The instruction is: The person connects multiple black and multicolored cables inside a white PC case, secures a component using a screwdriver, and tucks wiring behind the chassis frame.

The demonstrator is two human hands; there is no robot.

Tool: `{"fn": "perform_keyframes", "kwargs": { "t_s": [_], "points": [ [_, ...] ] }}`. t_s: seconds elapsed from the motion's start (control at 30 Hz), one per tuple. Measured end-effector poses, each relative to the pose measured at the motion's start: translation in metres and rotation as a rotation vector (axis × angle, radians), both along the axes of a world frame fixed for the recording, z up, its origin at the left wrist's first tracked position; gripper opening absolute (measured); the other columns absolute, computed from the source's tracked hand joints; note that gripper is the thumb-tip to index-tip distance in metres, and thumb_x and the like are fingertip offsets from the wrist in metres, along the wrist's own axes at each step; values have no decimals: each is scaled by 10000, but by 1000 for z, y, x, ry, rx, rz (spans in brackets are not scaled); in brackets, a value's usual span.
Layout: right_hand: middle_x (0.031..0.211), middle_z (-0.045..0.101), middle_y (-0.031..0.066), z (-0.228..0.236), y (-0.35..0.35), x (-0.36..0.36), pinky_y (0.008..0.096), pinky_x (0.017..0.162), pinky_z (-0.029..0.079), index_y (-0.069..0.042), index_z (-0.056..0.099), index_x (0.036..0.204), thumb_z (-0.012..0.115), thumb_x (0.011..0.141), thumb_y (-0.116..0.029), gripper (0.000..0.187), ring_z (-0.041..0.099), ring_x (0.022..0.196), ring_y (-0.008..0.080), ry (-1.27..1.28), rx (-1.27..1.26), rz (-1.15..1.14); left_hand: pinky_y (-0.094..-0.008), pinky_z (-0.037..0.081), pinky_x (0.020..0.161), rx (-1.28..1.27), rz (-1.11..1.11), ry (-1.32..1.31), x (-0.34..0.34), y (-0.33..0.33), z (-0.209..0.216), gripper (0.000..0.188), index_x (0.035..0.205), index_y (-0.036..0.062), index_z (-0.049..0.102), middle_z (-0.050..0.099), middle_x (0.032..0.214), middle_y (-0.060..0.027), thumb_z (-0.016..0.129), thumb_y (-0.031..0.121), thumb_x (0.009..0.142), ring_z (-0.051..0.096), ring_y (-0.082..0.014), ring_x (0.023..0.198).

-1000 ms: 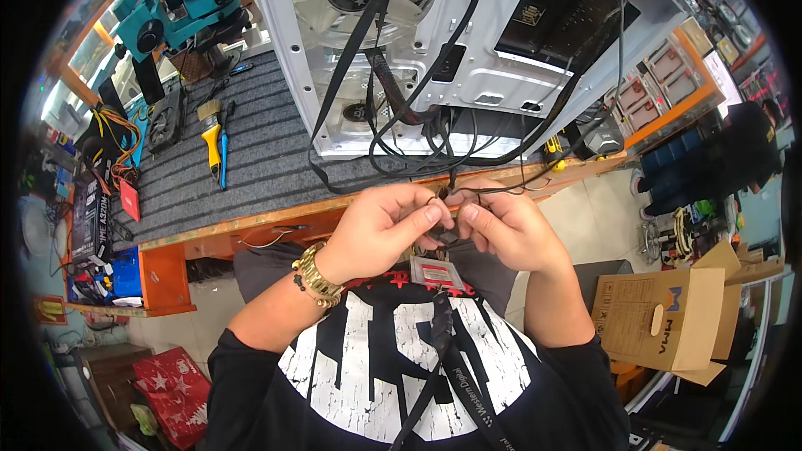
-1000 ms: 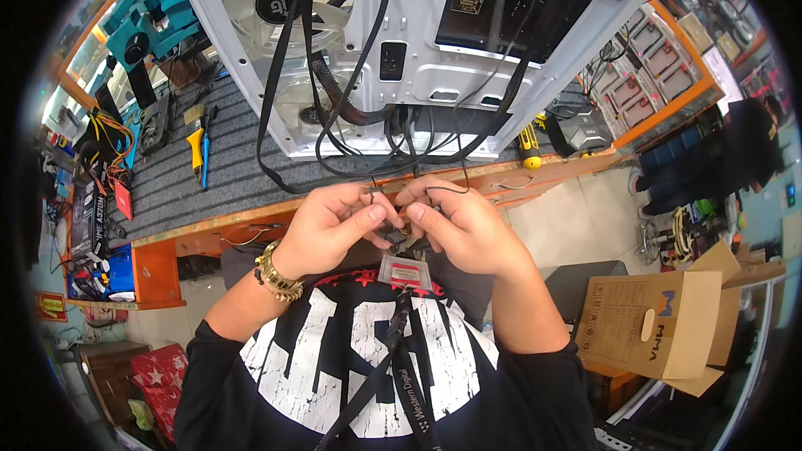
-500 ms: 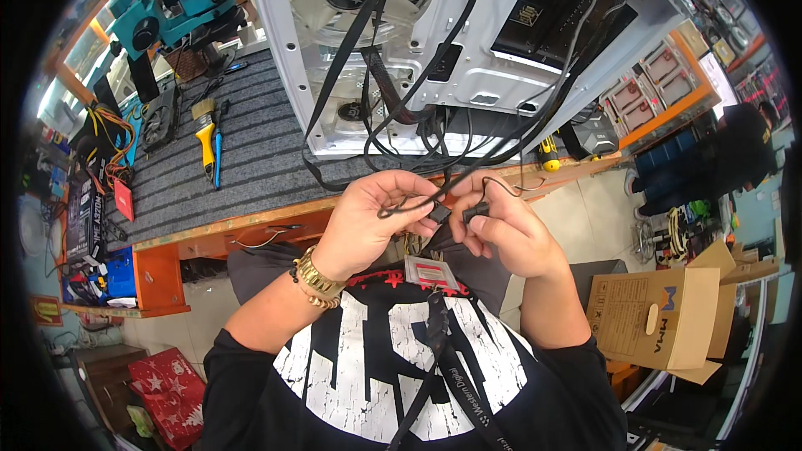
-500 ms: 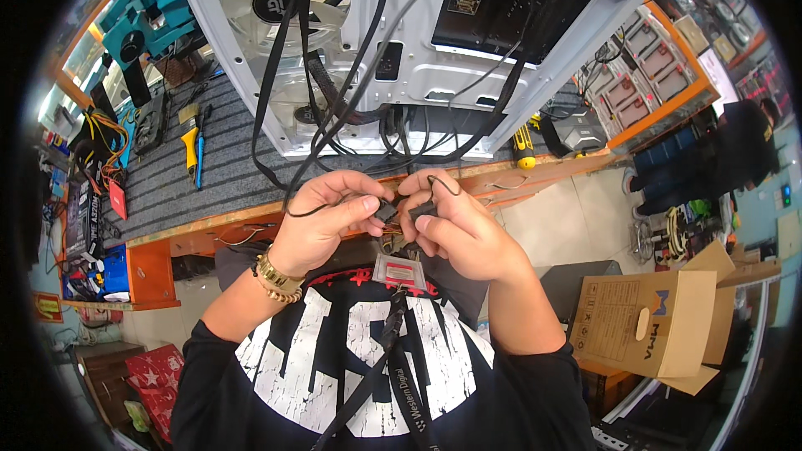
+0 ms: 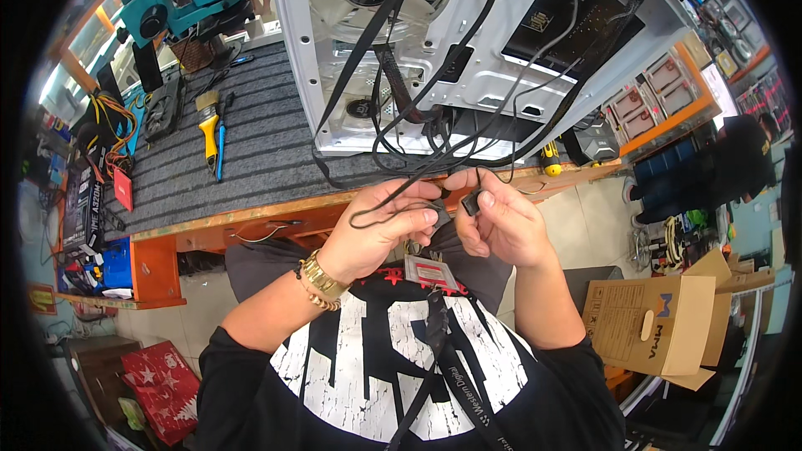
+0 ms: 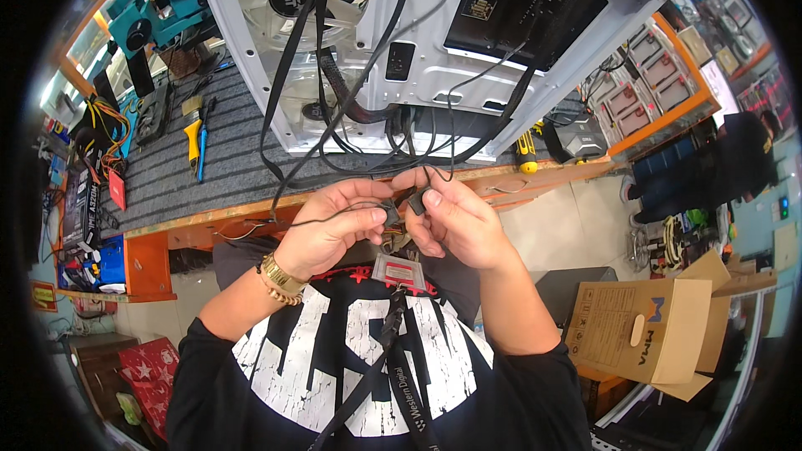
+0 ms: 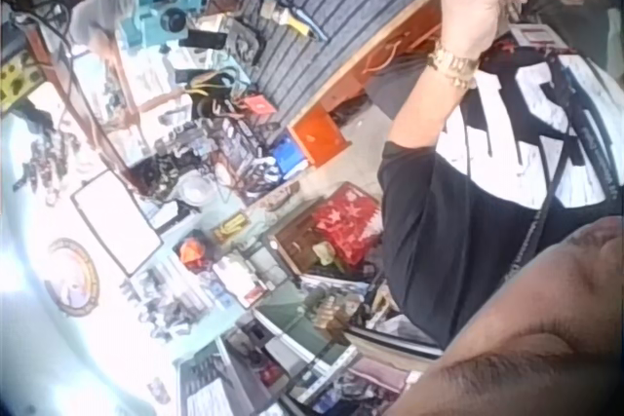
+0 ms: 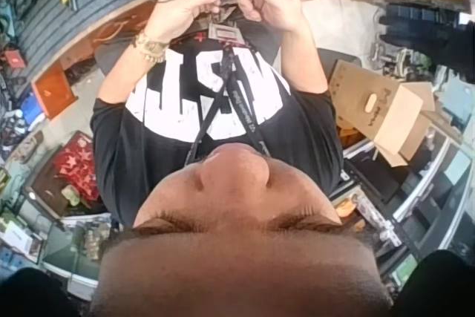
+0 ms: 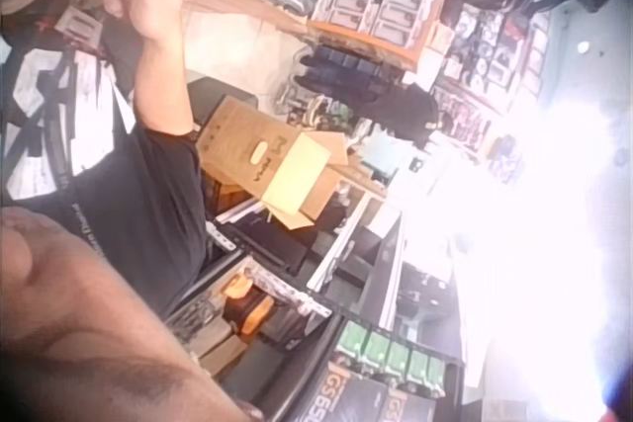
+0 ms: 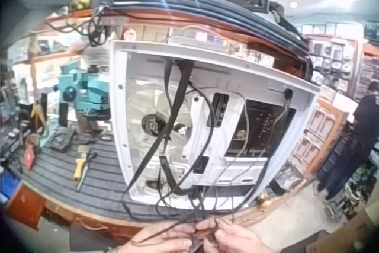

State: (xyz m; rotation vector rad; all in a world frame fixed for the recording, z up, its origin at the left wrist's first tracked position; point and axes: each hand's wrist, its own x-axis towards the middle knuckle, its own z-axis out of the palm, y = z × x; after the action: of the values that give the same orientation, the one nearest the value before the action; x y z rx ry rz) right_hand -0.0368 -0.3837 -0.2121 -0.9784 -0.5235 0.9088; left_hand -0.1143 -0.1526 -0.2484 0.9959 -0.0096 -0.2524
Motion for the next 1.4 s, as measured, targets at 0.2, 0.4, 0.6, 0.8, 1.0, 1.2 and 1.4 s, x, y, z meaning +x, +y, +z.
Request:
{"fn": "perform_keyframes", "kwargs": {
  "t_s": [0.2, 0.4, 0.6, 0.8, 1.0, 1.2, 1.4],
  "points": [
    [721, 576, 45, -4, 3, -1, 239, 526, 386, -11, 560, 1372, 496, 1150, -285, 359, 481, 565, 98, -122, -148, -160, -302, 613, 871, -39, -27, 39, -3, -4, 7, 309, 1366, -26, 628, 717, 1080, -85, 618, 105, 1086, 726, -136, 915],
    [730, 575, 8, -6, 8, 0, 216, 509, 375, -16, 603, 1300, 606, 1110, -197, 263, 479, 579, 60, -123, -218, -242, -298, 611, 858, 104, -44, -65, -5, -4, 7, 294, 1339, -33, 639, 725, 1074, -78, 649, 71, 1064, 722, -123, 919],
    [751, 600, -7, 2, 14, -9, 205, 505, 381, -23, 606, 1283, 633, 1095, -161, 235, 481, 574, 40, -207, -267, -250, -293, 611, 845, 70, 42, -74, -3, -5, -6, 269, 1294, -40, 650, 727, 1083, -77, 681, 64, 1048, 733, -137, 907],
    [779, 669, 11, -1, 13, -9, 189, 512, 390, -23, 617, 1267, 657, 1079, -143, 227, 520, 579, 30, -229, -334, -256, -291, 614, 836, 54, 52, -71, -1, -6, -5, 232, 1254, -48, 653, 729, 1080, -88, 682, 38, 1041, 736, -144, 906],
    [772, 680, 15, -4, 14, -8, 194, 512, 390, -12, 627, 1245, 663, 1074, -139, 216, 513, 575, 26, -254, -330, -265, -275, 600, 834, 62, 96, -89, 0, -6, -9, 209, 1225, -40, 657, 728, 1045, -77, 694, 31, 1032, 720, -131, 891],
    [755, 670, 2, -4, 12, -8, 195, 528, 381, -5, 681, 1235, 631, 1096, -147, 205, 503, 591, 20, -367, -428, -283, -262, 592, 810, 125, 173, -156, -2, -7, -14, 210, 1217, -38, 648, 729, 1044, -58, 698, 74, 1047, 702, -98, 884],
    [717, 629, -17, -5, 10, -11, 203, 503, 368, -10, 717, 1205, 570, 1135, -211, 259, 496, 565, 33, -241, -343, -327, -263, 593, 764, 159, 168, -124, -3, -5, -6, 186, 1200, -16, 621, 725, 999, -57, 682, 91, 1061, 706, -103, 869]
  ]
}}
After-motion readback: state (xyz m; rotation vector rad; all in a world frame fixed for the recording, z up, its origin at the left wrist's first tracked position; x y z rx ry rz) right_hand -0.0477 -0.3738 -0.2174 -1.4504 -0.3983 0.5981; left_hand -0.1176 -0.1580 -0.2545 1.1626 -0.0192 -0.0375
